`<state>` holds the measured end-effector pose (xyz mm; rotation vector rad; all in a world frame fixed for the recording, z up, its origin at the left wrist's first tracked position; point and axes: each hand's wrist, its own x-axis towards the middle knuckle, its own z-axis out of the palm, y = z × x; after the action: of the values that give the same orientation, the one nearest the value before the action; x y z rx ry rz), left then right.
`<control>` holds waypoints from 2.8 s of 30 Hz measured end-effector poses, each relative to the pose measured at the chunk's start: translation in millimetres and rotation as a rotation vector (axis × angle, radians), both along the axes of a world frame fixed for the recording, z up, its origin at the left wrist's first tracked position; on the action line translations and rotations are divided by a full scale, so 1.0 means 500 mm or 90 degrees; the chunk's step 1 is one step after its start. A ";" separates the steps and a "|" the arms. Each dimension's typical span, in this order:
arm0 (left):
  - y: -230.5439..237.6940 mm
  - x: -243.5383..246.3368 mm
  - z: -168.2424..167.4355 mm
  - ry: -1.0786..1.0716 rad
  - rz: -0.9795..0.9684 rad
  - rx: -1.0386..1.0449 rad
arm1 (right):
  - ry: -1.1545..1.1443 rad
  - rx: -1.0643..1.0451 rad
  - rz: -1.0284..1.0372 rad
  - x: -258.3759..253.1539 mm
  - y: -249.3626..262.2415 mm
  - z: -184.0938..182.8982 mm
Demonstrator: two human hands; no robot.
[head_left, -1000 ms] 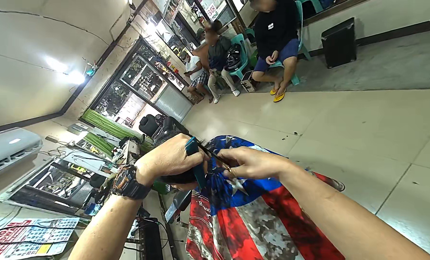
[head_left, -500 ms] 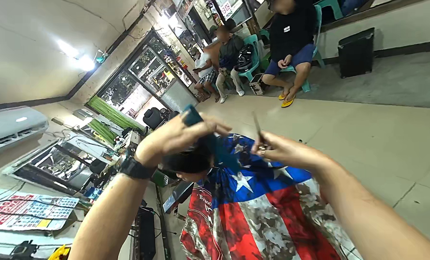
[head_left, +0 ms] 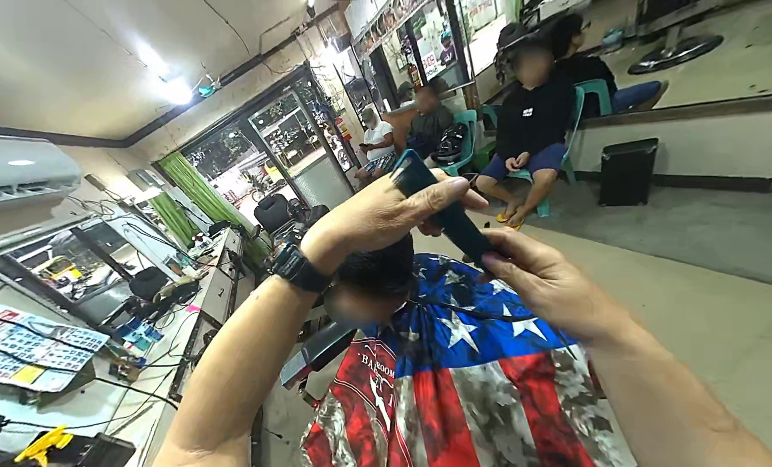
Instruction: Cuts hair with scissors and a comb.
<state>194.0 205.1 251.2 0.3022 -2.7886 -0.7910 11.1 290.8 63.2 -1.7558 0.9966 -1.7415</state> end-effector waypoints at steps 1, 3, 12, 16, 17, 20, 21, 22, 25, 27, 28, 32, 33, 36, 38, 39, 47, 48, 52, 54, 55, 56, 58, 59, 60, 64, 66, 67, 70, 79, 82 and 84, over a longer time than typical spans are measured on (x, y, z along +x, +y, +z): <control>-0.003 0.017 0.003 0.015 0.001 0.006 | 0.034 -0.021 -0.035 0.012 -0.005 0.011; -0.012 0.055 0.001 0.023 0.001 0.017 | 0.107 -0.025 -0.105 0.025 -0.018 0.032; -0.180 0.247 0.027 -0.044 0.306 -0.157 | 0.414 -0.151 -0.404 0.012 -0.144 0.064; -0.193 0.199 -0.001 -0.101 0.264 -0.186 | 0.471 -0.179 -0.410 0.012 -0.157 0.054; -0.194 0.182 -0.010 -0.122 0.248 -0.188 | 0.480 -0.180 -0.419 0.004 -0.152 0.048; -0.196 0.140 -0.039 -0.196 0.223 -0.228 | 0.488 -0.175 -0.434 -0.031 -0.128 0.022; -0.196 0.126 -0.050 -0.225 0.214 -0.250 | 0.492 -0.173 -0.432 -0.043 -0.120 0.012; -0.192 0.113 -0.060 -0.256 0.205 -0.269 | 0.497 -0.174 -0.430 -0.054 -0.114 0.003; -0.172 0.084 -0.088 -0.311 0.166 -0.351 | 0.510 -0.165 -0.447 -0.076 -0.094 -0.022; -0.154 0.072 -0.105 -0.334 0.144 -0.449 | 0.530 -0.166 -0.467 -0.093 -0.081 -0.042; -0.146 0.068 -0.114 -0.340 0.135 -0.507 | 0.540 -0.162 -0.473 -0.100 -0.073 -0.050; -0.151 0.061 -0.152 -0.332 0.058 -0.613 | 0.544 -0.121 -0.490 -0.131 -0.029 -0.082; -0.150 0.062 -0.159 -0.318 0.037 -0.613 | 0.534 -0.097 -0.497 -0.147 -0.018 -0.098; -0.138 0.078 -0.170 -0.290 -0.005 -0.626 | 0.448 0.041 -0.528 -0.192 -0.002 -0.164; -0.132 0.089 -0.172 -0.262 -0.024 -0.651 | 0.286 0.142 -0.480 -0.177 -0.007 -0.178; -0.130 0.094 -0.174 -0.249 -0.033 -0.662 | 0.198 0.186 -0.429 -0.151 -0.013 -0.173; -0.086 0.113 -0.166 -0.236 -0.082 -0.646 | -0.019 0.122 -0.244 0.108 -0.157 -0.095; -0.079 0.111 -0.164 -0.240 -0.086 -0.646 | -0.014 0.100 -0.267 0.122 -0.168 -0.093; -0.047 0.093 -0.154 -0.250 -0.079 -0.622 | 0.033 0.034 -0.280 0.153 -0.168 -0.117; -0.038 0.068 -0.144 -0.269 -0.059 -0.597 | 0.026 0.013 -0.228 0.165 -0.145 -0.136; -0.039 0.052 -0.140 -0.281 -0.049 -0.588 | 0.018 0.032 -0.189 0.172 -0.130 -0.141; -0.045 0.034 -0.136 -0.299 -0.038 -0.578 | 0.008 0.076 -0.140 0.175 -0.115 -0.142; -0.068 -0.001 -0.132 -0.318 -0.028 -0.546 | -0.047 0.212 0.014 0.169 -0.088 -0.125; -0.078 -0.013 -0.130 -0.317 -0.021 -0.520 | -0.104 0.272 0.098 0.165 -0.079 -0.115; -0.086 -0.020 -0.128 -0.292 -0.017 -0.489 | -0.168 0.316 0.173 0.161 -0.070 -0.107; -0.077 0.025 -0.052 -0.094 0.062 -0.299 | -0.324 0.385 0.356 0.142 -0.059 -0.107; -0.097 0.092 -0.020 -0.089 0.164 -0.282 | -0.343 0.376 0.392 0.134 -0.061 -0.116; -0.111 0.125 -0.020 -0.113 0.210 -0.292 | -0.350 0.373 0.399 0.130 -0.061 -0.119; -0.129 0.151 -0.088 -0.171 0.252 -0.359 | -0.361 0.358 0.399 0.123 -0.064 -0.121; -0.126 0.065 -0.185 -0.137 -0.018 -0.649 | -0.338 0.190 0.135 0.090 -0.063 -0.158; -0.118 0.067 -0.186 -0.157 -0.055 -0.675 | -0.343 0.155 -0.054 0.082 -0.112 -0.147; -0.111 0.071 -0.184 -0.165 -0.069 -0.683 | -0.246 0.152 -0.180 0.081 -0.137 -0.125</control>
<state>229.7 149.5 159.1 0.0443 -2.9967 0.8130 51.6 222.4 0.6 -1.1165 1.2576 -1.9392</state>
